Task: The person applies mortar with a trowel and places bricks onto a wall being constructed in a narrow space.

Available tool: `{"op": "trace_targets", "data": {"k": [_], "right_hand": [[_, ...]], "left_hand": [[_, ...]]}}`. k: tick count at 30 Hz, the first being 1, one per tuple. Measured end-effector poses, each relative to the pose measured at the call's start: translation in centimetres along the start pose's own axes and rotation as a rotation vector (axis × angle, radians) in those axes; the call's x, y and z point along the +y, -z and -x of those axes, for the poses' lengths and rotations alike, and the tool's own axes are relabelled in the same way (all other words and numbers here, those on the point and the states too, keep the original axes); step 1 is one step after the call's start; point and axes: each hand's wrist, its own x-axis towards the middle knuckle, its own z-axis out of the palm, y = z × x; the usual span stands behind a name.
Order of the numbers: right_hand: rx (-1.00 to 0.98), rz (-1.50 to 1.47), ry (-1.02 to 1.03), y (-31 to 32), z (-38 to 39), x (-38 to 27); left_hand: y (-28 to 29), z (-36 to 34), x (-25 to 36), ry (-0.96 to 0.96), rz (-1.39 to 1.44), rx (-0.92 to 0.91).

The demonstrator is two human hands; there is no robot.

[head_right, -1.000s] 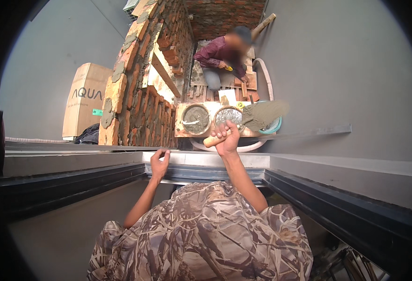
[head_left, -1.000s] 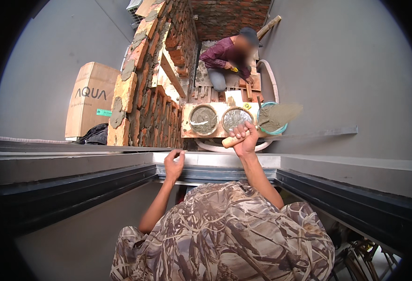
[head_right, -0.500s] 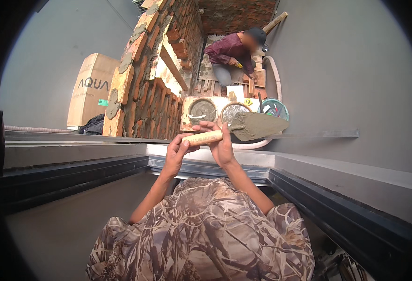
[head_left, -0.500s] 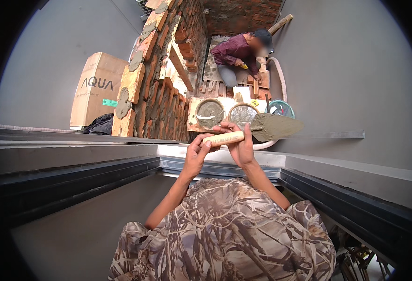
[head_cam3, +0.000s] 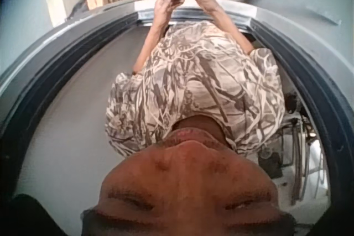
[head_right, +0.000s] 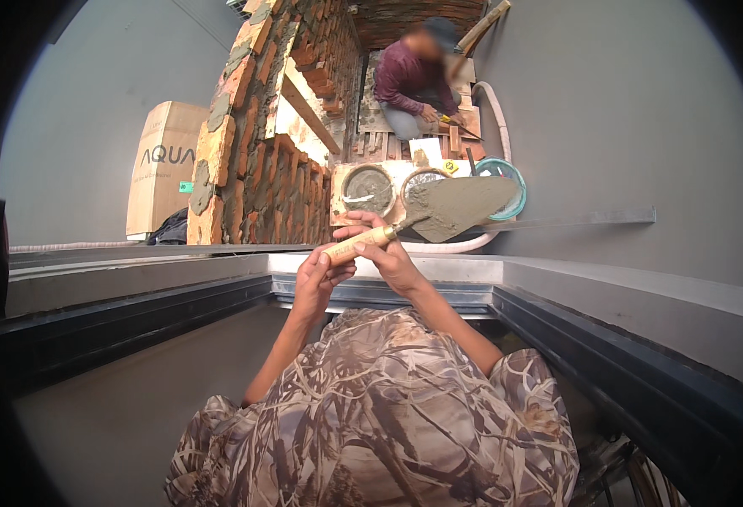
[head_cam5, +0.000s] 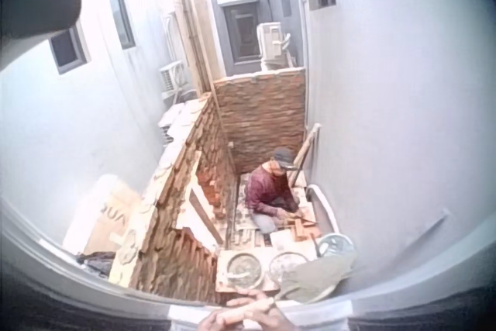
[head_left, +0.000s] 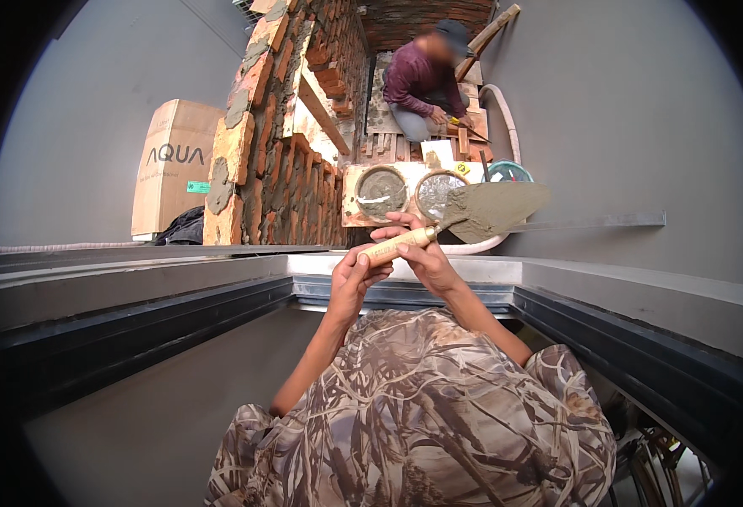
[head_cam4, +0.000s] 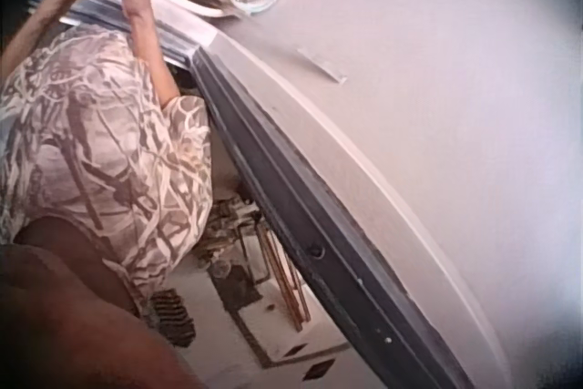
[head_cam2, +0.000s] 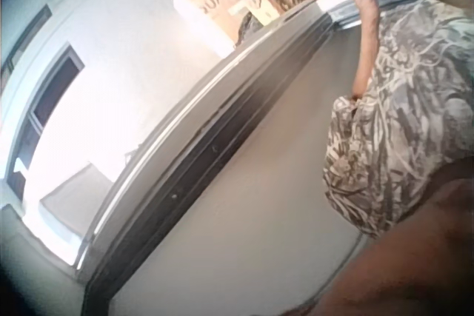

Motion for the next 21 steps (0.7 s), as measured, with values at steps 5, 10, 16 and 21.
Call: {"op": "trace_targets", "data": {"k": [5, 10, 16, 21], "right_hand": [[-0.051, 0.107, 0.039, 0.4, 0.0, 0.2], [-0.074, 0.105, 0.051, 0.3, -0.2, 0.3], [-0.037, 0.171, 0.025, 0.6, -0.4, 0.6], [0.004, 0.203, 0.042, 1.5, -0.1, 1.5]], "left_hand": [[0.3, 0.4, -0.1, 0.063, 0.091, -0.016], [0.8, 0.6, -0.4, 0.106, 0.184, -0.040], [1.4, 0.5, -1.2, 0.156, 0.200, -0.022], [2.5, -0.6, -2.1, 0.112, -0.040, 0.041]]}}
